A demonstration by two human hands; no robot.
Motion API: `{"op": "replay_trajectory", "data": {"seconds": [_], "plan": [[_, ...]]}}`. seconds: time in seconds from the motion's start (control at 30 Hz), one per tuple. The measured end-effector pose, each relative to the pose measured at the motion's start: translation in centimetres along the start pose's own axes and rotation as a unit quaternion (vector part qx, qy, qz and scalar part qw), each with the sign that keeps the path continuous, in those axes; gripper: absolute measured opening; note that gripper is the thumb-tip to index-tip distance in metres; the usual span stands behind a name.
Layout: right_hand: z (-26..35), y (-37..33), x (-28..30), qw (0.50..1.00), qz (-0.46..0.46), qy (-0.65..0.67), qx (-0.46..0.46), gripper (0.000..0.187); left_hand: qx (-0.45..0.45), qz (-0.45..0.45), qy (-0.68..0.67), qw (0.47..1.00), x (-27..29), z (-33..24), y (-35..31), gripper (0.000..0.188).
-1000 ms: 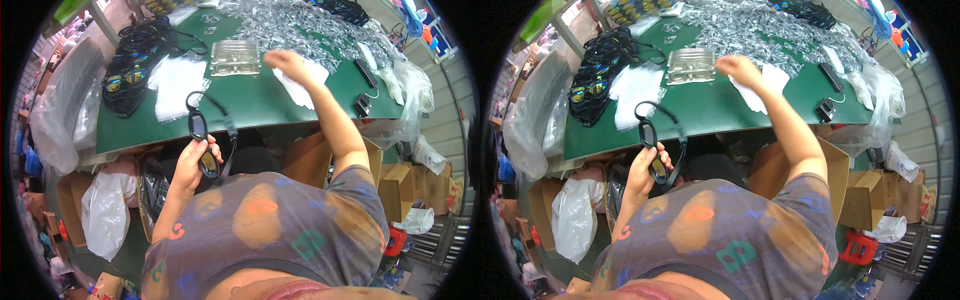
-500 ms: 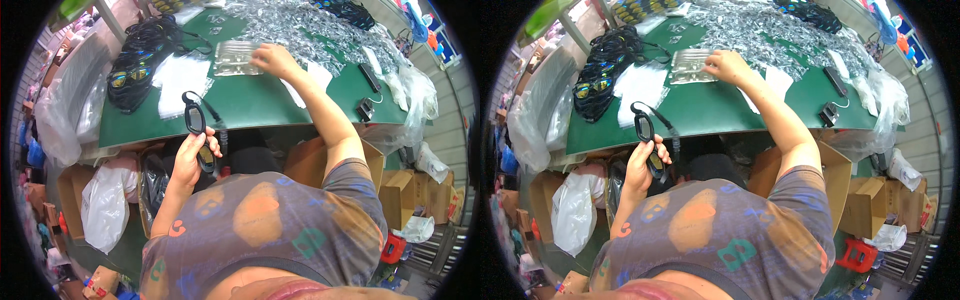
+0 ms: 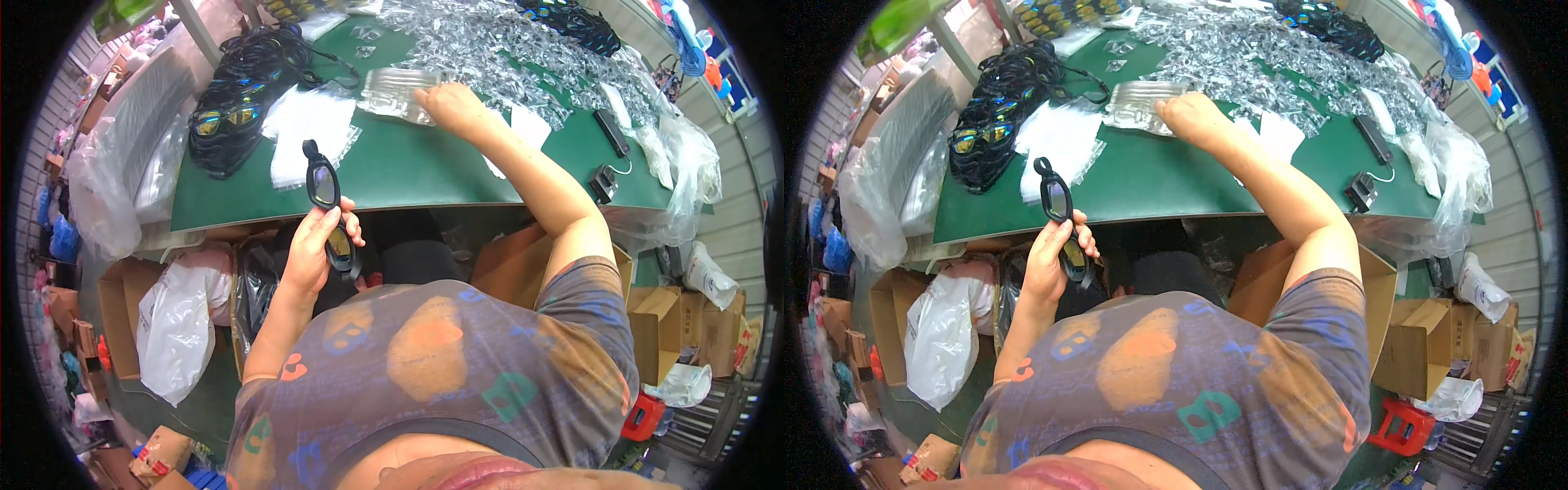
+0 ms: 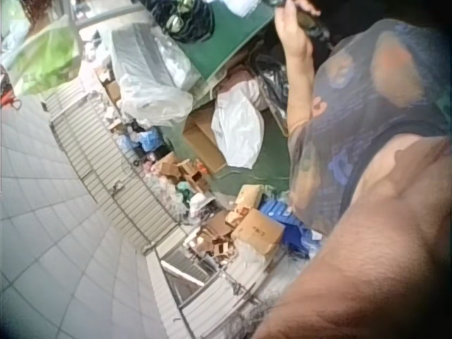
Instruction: Packaging swimming goggles into individual plastic zip-lock bags at a warehouse workstation.
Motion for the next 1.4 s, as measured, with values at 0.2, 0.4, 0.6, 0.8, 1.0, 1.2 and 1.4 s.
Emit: {"op": "replay_trajectory", "data": {"seconds": [0.2,0.4,0.6,0.8,1.0,1.2,1.4], "plan": [[0.7,-1.1,5.7,0.988,0.104,0.07,-0.095,0.048,-0.013,-0.003,0.032,0.999,0.5,-0.9,0.9,0.024],[0.5,-1.8,6.1,0.986,-0.028,0.12,-0.114,0.026,-0.012,-0.004,0.027,1.0,0.4,-1.0,1.8,0.024],[5.3,-2.9,9.6,0.864,-0.134,0.46,-0.156,0.028,-0.052,-0.05,0.039,0.997,1.3,-0.7,3.4,0.026],[13.6,-3.4,13.2,0.767,-0.001,0.623,-0.153,0.046,-0.089,-0.061,0.029,0.994,0.4,-0.2,5.2,0.033],[16.4,-2.4,12.3,0.867,-0.114,0.436,-0.211,0.057,-0.156,-0.049,0.095,0.982,-0.8,1.6,5.6,0.042],[17.5,-3.1,12.8,0.906,-0.117,0.363,-0.185,0.057,-0.207,-0.062,0.093,0.972,-0.3,2.3,6.5,0.032],[17.1,-3.8,12.2,0.906,-0.089,0.358,-0.207,0.058,-0.177,-0.078,0.089,0.977,0.0,3.2,6.7,0.036]]}}
Point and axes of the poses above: each hand's wrist, its own y-axis towards the middle knuckle, its own x-axis out of the back of the hand, z = x × y, the point moved 1 cm from there along y, towards the middle knuckle, and after that the axes turned 14 degrees about -y, right-handed, at the moved point
